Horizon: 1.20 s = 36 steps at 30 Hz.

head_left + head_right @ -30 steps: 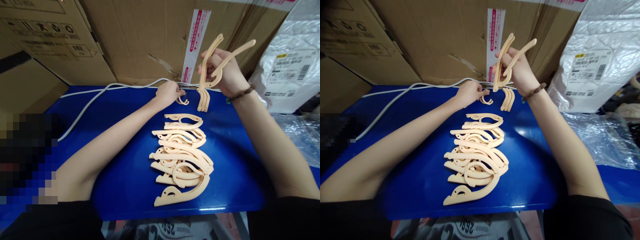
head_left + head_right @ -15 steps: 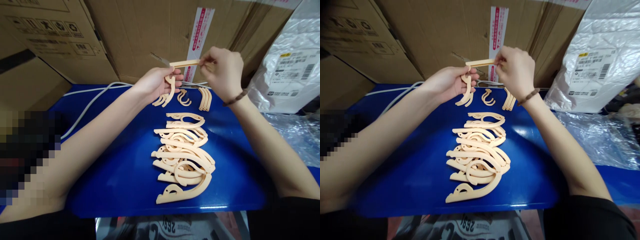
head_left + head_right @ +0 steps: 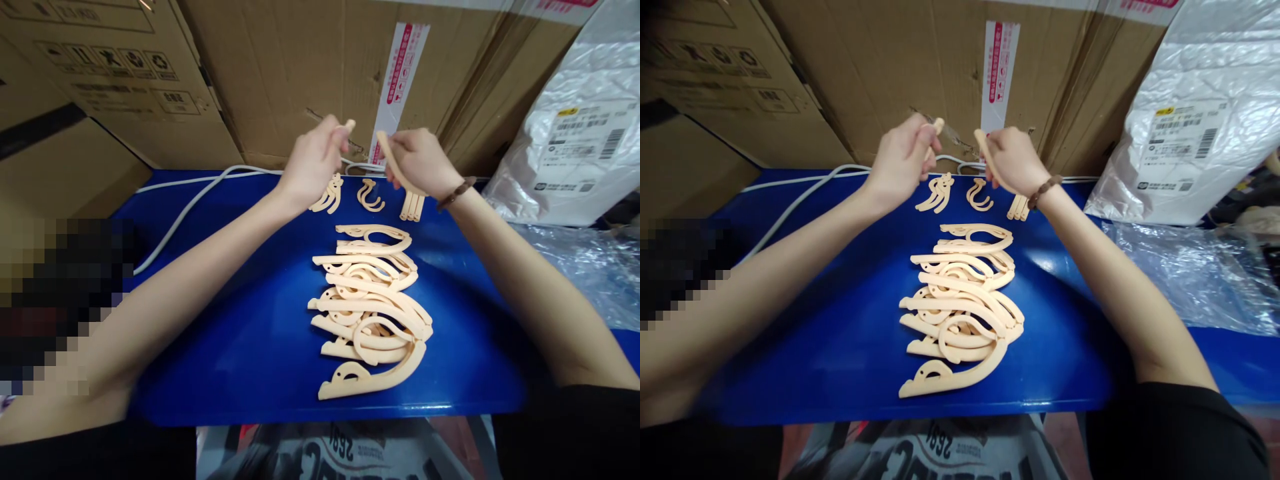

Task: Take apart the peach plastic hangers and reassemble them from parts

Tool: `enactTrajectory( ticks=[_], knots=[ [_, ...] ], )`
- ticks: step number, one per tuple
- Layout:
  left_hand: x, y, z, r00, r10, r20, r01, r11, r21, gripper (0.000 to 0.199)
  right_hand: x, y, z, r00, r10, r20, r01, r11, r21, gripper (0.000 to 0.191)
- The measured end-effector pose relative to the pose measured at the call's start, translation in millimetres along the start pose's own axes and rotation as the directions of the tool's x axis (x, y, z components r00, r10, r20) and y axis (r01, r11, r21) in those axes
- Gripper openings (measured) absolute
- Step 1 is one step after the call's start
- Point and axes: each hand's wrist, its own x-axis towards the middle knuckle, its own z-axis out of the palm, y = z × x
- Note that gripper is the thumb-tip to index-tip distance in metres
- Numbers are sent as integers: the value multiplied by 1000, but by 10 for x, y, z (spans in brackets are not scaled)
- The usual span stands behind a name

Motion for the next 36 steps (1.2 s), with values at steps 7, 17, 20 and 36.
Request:
enactTrajectory(
  ticks=[7, 17, 20, 36],
  knots=[
    [176, -341, -252, 942, -315, 113, 309, 949, 69, 30, -71, 501, -295, 979, 38, -198, -74, 981, -177, 30],
    [227, -816, -194, 971, -238, -16, 201, 784, 588, 42, -778, 958, -180, 991, -94, -92, 25, 823, -567, 28],
    [171, -788, -158, 980, -196, -20, 153, 692, 706, 37, -835, 1090, -110, 996, -87, -32, 58, 857, -512, 30],
    [43, -1032, 44, 889, 80, 450, -340, 775, 533, 55, -517, 1004, 184, 986, 129, -102, -153, 946, -285, 60]
  ],
)
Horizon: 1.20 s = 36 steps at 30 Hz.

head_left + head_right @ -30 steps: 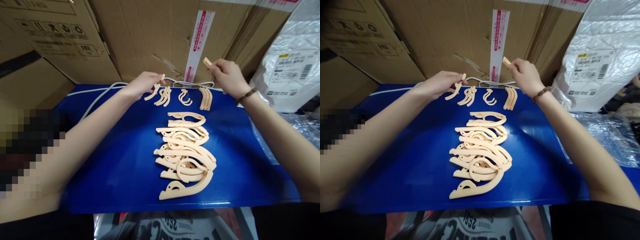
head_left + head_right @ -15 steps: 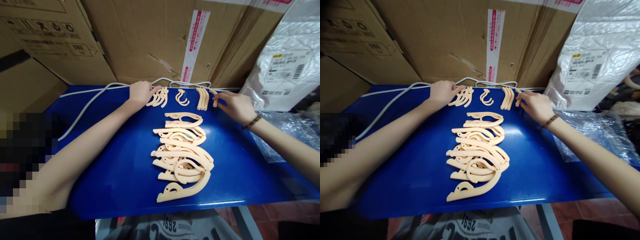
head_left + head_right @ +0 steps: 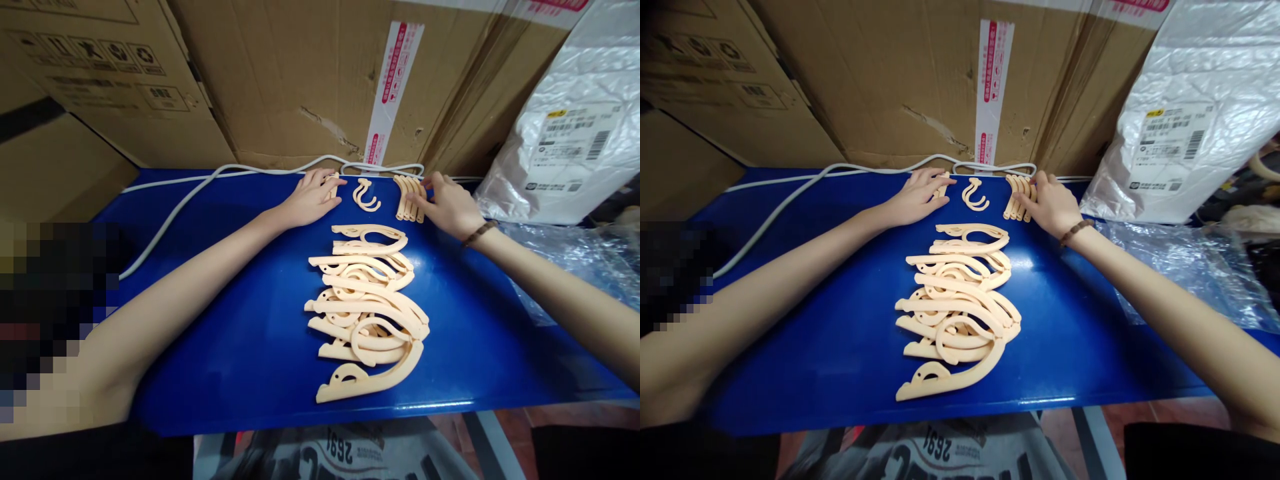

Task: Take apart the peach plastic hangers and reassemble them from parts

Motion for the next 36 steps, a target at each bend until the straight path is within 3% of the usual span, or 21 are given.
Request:
enactTrajectory(
  ticks=[4, 15, 19, 21, 23, 25, 29, 32, 36],
  knots=[
    [11, 46, 32, 998, -62, -18, 62, 998, 18, 53, 118, -67, 103, 999, 52, -9, -52, 999, -3, 72],
    [-47, 155, 35, 989, -142, -43, 142, 990, 12, 61, 238, -137, 145, 999, 48, -19, -48, 999, 16, 51],
    [-79, 184, -58, 993, -97, -67, 97, 995, -9, 59, 58, -327, -37, 994, -27, -108, 22, 998, -52, 46],
    [-118, 251, -168, 998, -10, -62, 8, 999, -33, 59, -59, -433, -141, 987, -156, -44, 154, 988, -33, 38],
    [-166, 358, -308, 995, 97, -5, -98, 994, -53, 58, -157, -513, -209, 952, -301, 63, 298, 953, 45, 34],
    [-207, 484, -443, 977, 172, 125, -168, 985, -42, 56, -216, -558, -225, 909, -398, 128, 385, 916, 116, 36],
    [-216, 679, -579, 910, 174, 376, -207, 977, 48, 44, -223, -582, -163, 867, -474, 152, 447, 876, 184, 40],
    [-164, 717, -569, 911, 111, 396, -140, 989, 45, 28, -191, -595, -122, 845, -513, 152, 475, 849, 231, 38],
    [-70, 704, -578, 940, 99, 326, -20, 971, -237, 9, -122, -622, -131, 840, -524, 141, 463, 828, 316, 33]
  ],
)
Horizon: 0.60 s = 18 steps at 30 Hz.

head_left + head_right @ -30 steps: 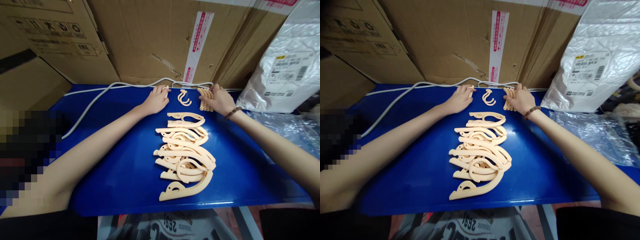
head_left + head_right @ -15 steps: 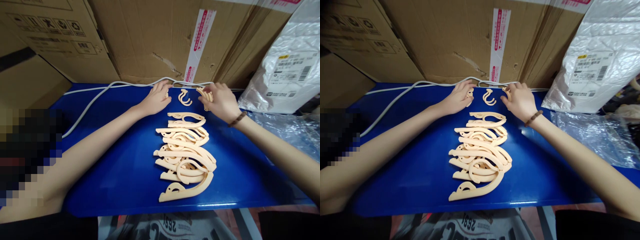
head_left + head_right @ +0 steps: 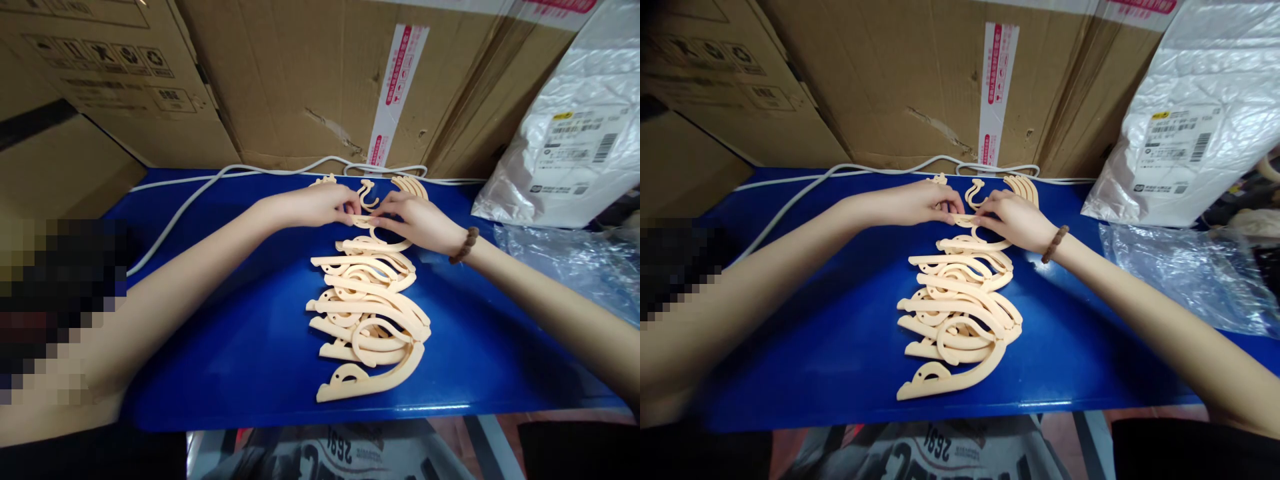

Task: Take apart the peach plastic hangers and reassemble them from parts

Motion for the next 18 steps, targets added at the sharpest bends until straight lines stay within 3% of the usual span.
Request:
enactTrajectory(
  ticks=[3, 5, 7, 9, 11, 13, 16, 18],
  knots=[
    [59, 45, -60, 981, -92, -174, 33, 948, -317, 8, 80, 10, -79, 992, 113, -56, -100, 976, 194, 29],
    [110, 97, -86, 930, -207, -304, 11, 841, -542, 18, 144, 11, -160, 974, 198, -109, -152, 932, 330, 26],
    [175, 148, -101, 895, -279, -349, -57, 703, -709, 20, 204, -5, -259, 953, 251, -172, -167, 904, 393, 24],
    [250, 193, -119, 892, -308, -330, -72, 624, -778, 13, 251, -50, -373, 932, 274, -238, -176, 915, 364, 22],
    [325, 234, -151, 881, -324, -344, -61, 644, -763, 17, 281, -129, -497, 915, 261, -307, -202, 956, 211, 19],
    [386, 281, -195, 858, -329, -395, -67, 690, -720, 24, 295, -229, -623, 909, 217, -354, -262, 962, -81, 27],
    [422, 365, -259, 843, -297, -449, -83, 752, -654, 29, 305, -360, -771, 923, 201, -328, -349, 798, -492, 47],
    [402, 422, -275, 847, -266, -461, -61, 812, -581, 32, 311, -390, -812, 937, 213, -277, -341, 732, -590, 49]
  ],
)
